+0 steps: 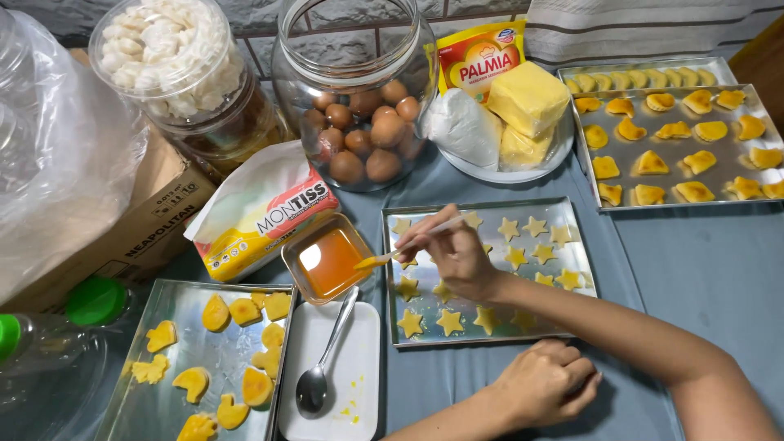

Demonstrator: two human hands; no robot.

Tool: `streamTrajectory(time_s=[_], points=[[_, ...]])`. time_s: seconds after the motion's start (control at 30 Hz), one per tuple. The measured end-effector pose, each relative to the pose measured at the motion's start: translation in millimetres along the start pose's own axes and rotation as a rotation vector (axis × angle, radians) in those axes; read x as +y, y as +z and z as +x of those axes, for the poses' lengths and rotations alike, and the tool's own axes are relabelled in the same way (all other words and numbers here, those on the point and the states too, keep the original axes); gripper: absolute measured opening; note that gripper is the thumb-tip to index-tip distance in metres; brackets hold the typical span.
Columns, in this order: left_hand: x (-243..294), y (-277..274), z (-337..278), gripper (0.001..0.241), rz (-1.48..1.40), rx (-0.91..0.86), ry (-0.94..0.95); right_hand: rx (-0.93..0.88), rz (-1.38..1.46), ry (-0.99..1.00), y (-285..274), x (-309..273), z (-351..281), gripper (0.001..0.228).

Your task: Applying egg wash glaze to star-shaped cookies using a pastry brush on a baking tray.

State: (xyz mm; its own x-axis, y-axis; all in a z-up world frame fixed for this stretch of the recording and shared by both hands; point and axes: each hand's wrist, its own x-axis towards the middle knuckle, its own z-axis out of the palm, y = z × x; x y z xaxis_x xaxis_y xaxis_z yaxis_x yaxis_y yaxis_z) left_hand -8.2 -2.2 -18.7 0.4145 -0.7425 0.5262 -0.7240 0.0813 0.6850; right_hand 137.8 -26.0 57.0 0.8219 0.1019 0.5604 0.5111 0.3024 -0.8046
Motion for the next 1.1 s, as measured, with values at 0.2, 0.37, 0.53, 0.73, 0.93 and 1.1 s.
streamTrajectory(time_s=[0.2,0.37,0.53,0.73,0.93,1.1], points=[[0.3,-0.9,-0.3,0.03,-0.011,-0.012,-0.014,-0.049,-0.214,-0.02,16.9,10.5,14.3,0.006],[-0.6,1.5,-1.4,0.027,0.005,0.002,-0.016,-0.091,-0.315,0.075,12.9,13.7,16.1,0.006],[2.7,-3.5,1.8,0.029,-0.016,0.019,0.003,-0.145,-0.38,0.055,14.5,13.7,14.0,0.008],[1.4,-2.9,1.5,0.028,-0.033,-0.016,-0.015,-0.058,-0.378,-0.005,10.2,-2.7,19.1,0.014],[-0.8,0.7,-0.5,0.028,-0.003,-0.013,-0.006,-0.037,-0.345,0.036,3.4,-3.2,12.3,0.012],[-4.7,2.6,-0.8,0.025,-0.006,0.006,0.045,0.285,-0.225,0.135,-18.7,-32.1,10.9,0.017]])
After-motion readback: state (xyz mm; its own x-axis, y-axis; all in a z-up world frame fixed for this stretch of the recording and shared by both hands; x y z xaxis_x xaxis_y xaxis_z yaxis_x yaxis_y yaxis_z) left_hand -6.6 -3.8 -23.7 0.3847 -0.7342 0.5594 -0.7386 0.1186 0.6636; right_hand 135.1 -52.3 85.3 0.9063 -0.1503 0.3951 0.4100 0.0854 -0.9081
